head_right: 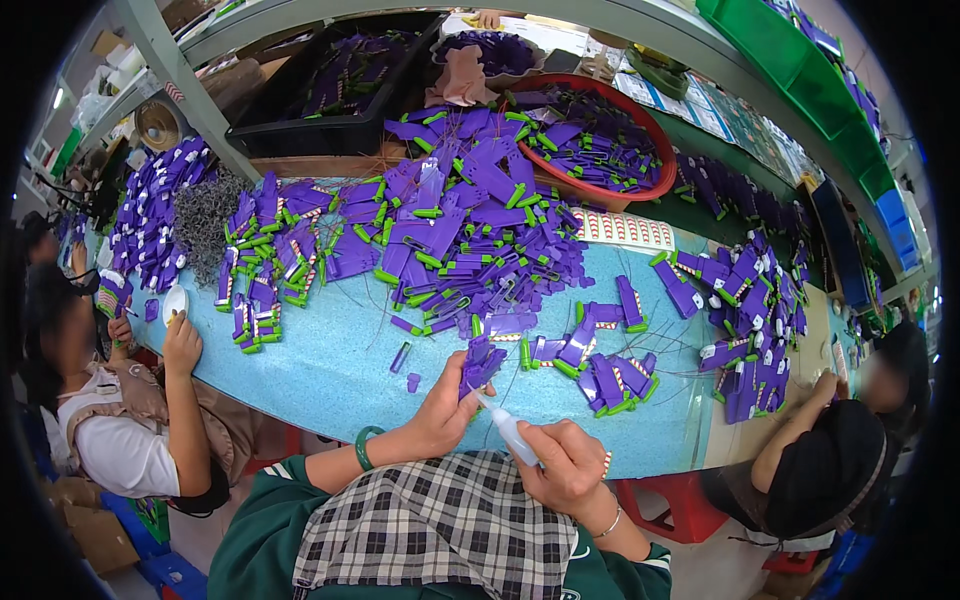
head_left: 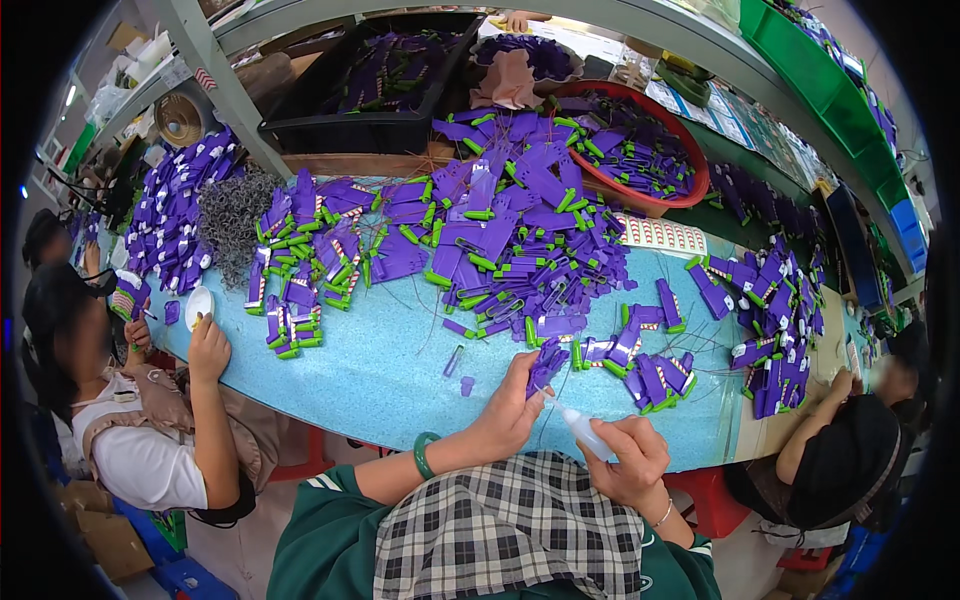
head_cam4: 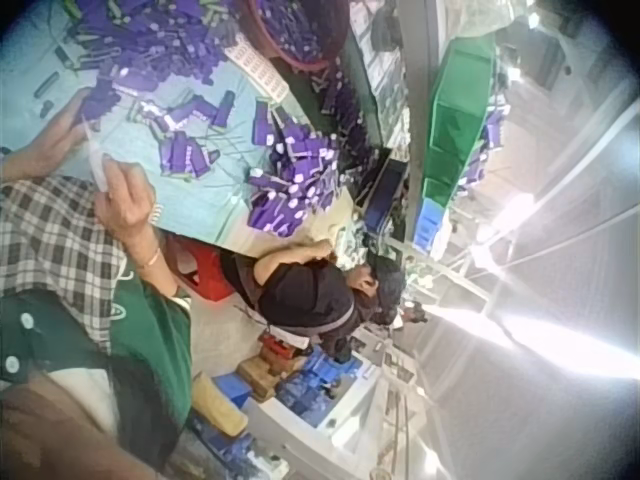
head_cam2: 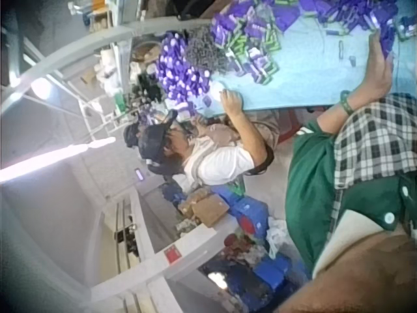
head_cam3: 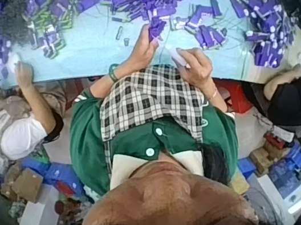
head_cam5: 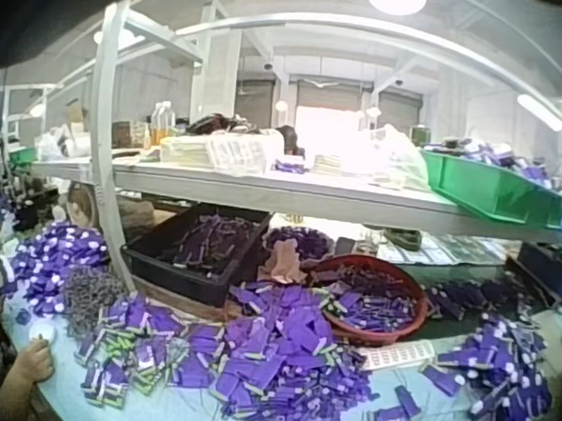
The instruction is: The person sits at a table in a workshop and assembles small purple and green plastic components. They pick up a purple piece, apply glue from a small bottle, and attach a green piece to it. The person repeats this process, placing the finished units on the table.
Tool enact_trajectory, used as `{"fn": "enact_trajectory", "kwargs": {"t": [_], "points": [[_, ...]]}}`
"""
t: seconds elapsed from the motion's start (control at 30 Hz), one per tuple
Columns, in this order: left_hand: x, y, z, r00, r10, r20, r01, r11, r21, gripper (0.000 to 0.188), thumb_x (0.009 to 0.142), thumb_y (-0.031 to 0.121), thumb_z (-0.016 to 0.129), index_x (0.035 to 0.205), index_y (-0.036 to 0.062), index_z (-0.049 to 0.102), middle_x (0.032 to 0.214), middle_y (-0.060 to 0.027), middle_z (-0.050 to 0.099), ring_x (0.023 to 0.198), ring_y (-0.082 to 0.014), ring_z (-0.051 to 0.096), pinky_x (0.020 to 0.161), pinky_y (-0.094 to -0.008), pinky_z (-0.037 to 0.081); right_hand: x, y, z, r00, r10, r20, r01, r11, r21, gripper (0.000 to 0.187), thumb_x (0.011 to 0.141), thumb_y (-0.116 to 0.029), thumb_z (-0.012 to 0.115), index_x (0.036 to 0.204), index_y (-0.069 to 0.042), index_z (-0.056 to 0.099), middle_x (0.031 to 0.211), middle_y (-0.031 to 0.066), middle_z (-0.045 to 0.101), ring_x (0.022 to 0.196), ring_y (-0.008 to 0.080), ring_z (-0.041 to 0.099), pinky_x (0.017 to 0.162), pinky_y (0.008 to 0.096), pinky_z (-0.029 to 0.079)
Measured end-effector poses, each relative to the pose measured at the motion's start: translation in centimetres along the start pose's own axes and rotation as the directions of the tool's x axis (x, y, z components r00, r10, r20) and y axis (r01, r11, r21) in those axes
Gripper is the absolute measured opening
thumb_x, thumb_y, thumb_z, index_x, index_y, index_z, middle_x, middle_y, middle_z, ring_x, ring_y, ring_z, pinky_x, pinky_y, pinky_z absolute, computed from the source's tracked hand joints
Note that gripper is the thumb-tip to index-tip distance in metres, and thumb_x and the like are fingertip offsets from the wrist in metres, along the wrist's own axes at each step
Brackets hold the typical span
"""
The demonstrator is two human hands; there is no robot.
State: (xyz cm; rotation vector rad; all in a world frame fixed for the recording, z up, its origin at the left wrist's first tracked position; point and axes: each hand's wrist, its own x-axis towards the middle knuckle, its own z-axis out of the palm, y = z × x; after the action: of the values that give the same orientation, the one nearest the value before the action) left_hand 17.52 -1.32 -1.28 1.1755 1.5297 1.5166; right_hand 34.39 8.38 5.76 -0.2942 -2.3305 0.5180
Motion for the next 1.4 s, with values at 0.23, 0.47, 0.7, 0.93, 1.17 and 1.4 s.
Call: {"fn": "enact_trajectory", "kwargs": {"t": [0.23,0.47,0.7,0.93,1.17,1.4], "points": [[2.8,2.7,-4.8,0.971,-0.229,-0.073,0.124,0.737,-0.665,0.044,0.095,0.007,0.049,0.136,0.0059,0.031,0.112,-0.0121,0.056,0.094,-0.0234,0.061,0.077,-0.0400,0.053,0.7,2.1,0.5,0.906,0.335,-0.257,-0.215,0.890,0.402,0.041,0.072,0.002,0.072,0.111,0.000,0.059,0.082,0.0078,0.059,0.066,0.0172,0.055,0.050,0.0291,0.051],[7.5,4.9,-15.2,0.824,-0.082,-0.560,-0.436,0.540,-0.720,0.031,0.096,0.005,0.047,0.126,0.0065,0.041,0.102,-0.0142,0.059,0.090,-0.0244,0.062,0.072,-0.0396,0.054,7.7,6.7,0.6,0.718,0.645,0.261,-0.382,0.052,0.923,0.048,0.078,0.003,0.062,0.125,0.002,0.050,0.095,0.0106,0.061,0.092,0.0210,0.064,0.089,0.0423,0.056],[9.1,-0.2,-15.3,0.812,-0.180,-0.555,-0.395,0.530,-0.750,0.030,0.096,0.004,0.045,0.126,0.0070,0.044,0.103,-0.0115,0.059,0.089,-0.0230,0.062,0.071,-0.0396,0.055,20.7,11.5,4.6,0.757,0.473,0.452,-0.593,0.206,0.778,0.023,0.078,0.002,0.063,0.098,-0.003,0.052,0.083,0.0077,0.061,0.075,0.0186,0.065,0.075,0.0358,0.058],[8.9,-0.5,-16.6,0.819,-0.163,-0.550,-0.390,0.545,-0.742,0.032,0.096,0.003,0.043,0.127,0.0080,0.041,0.105,-0.0098,0.058,0.088,-0.0210,0.062,0.072,-0.0387,0.055,36.6,16.4,14.8,0.826,0.513,0.231,-0.547,0.635,0.546,0.024,0.079,0.004,0.063,0.102,0.000,0.064,0.080,0.0106,0.067,0.073,0.0173,0.066,0.059,0.0277,0.057],[8.6,-0.3,-16.4,0.869,-0.125,-0.479,-0.356,0.514,-0.780,0.039,0.096,0.005,0.048,0.133,0.0090,0.037,0.112,-0.0107,0.056,0.093,-0.0215,0.062,0.073,-0.0382,0.056,38.0,19.4,18.1,0.969,0.176,-0.172,-0.197,0.974,-0.114,0.017,0.078,0.000,0.062,0.093,-0.001,0.069,0.078,0.0136,0.070,0.062,0.0213,0.069,0.054,0.0319,0.054],[8.1,0.8,-14.9,0.917,-0.074,-0.393,-0.297,0.533,-0.793,0.041,0.096,0.008,0.051,0.134,0.0102,0.037,0.108,-0.0087,0.056,0.092,-0.0189,0.062,0.075,-0.0354,0.055,27.9,6.4,11.5,0.968,0.246,0.039,-0.228,0.811,0.538,0.010,0.083,-0.002,0.068,0.091,-0.004,0.062,0.073,0.0020,0.062,0.058,0.0080,0.057,0.051,0.0208,0.045]]}}
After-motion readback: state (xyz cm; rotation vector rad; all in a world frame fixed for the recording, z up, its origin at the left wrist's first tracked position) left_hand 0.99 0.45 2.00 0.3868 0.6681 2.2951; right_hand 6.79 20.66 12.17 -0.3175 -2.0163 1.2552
